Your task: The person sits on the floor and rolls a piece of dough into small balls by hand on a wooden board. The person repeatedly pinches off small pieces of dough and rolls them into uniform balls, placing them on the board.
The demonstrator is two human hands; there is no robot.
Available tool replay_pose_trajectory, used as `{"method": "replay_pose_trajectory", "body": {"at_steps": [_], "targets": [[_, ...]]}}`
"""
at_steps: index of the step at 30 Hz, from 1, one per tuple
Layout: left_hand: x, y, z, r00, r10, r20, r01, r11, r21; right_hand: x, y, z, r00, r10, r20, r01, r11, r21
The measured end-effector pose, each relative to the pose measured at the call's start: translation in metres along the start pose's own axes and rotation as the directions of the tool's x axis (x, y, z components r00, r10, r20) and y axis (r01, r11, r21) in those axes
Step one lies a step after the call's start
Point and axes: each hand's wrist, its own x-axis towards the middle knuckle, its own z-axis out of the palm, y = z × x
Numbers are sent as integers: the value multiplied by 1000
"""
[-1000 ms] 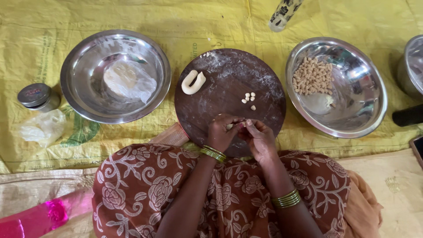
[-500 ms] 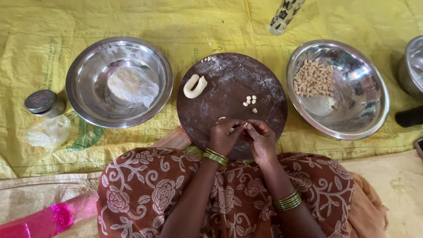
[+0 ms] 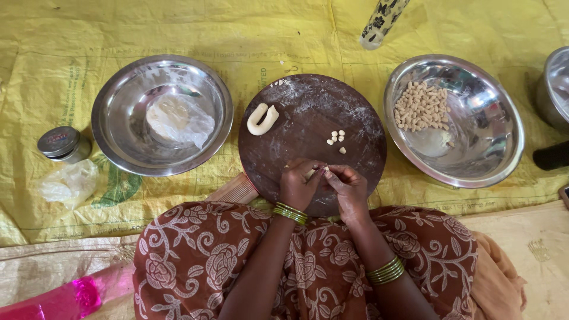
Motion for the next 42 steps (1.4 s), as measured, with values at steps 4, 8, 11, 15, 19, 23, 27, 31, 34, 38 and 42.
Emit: {"method": "replay_pose_trajectory", "body": {"at_steps": [4,8,11,15,19,23,27,31,34,38,42], "targets": [[-2,-1,3,993,16,117,-14,1000,-25,3,0,-3,998,-45,-53,43,999,-31],[-7,1,6,978,99,181,-102,995,9,4,-2,-2,996,-51,-76,44,994,-98],[-12,-1,9,974,175,142,-181,983,29,3,-2,0,998,-38,-46,30,986,-165],[-14,-18,15,984,114,141,-115,993,2,4,2,2,989,-147,27,147,914,-377],[-11,-40,19,995,-26,99,38,991,-125,8,8,-4,998,-61,3,58,934,-354],[-10,-49,17,968,-248,39,249,931,-268,15,6,-13,985,55,-161,-92,969,-230],[-10,-44,15,957,-286,44,287,918,-275,18,-3,-17,970,153,-188,-160,987,-26],[-8,-37,13,969,-241,54,247,943,-223,18,-8,-19,982,138,-129,-121,984,131],[-7,-32,9,979,-201,34,203,969,-140,20,-13,-21,978,155,-142,-131,978,165],[-5,-29,6,972,-231,33,234,961,-145,22,-26,-29,965,261,-15,-225,860,458],[-6,-31,7,982,-191,-9,189,976,-106,22,-33,-36,944,316,93,-313,772,554]]}}
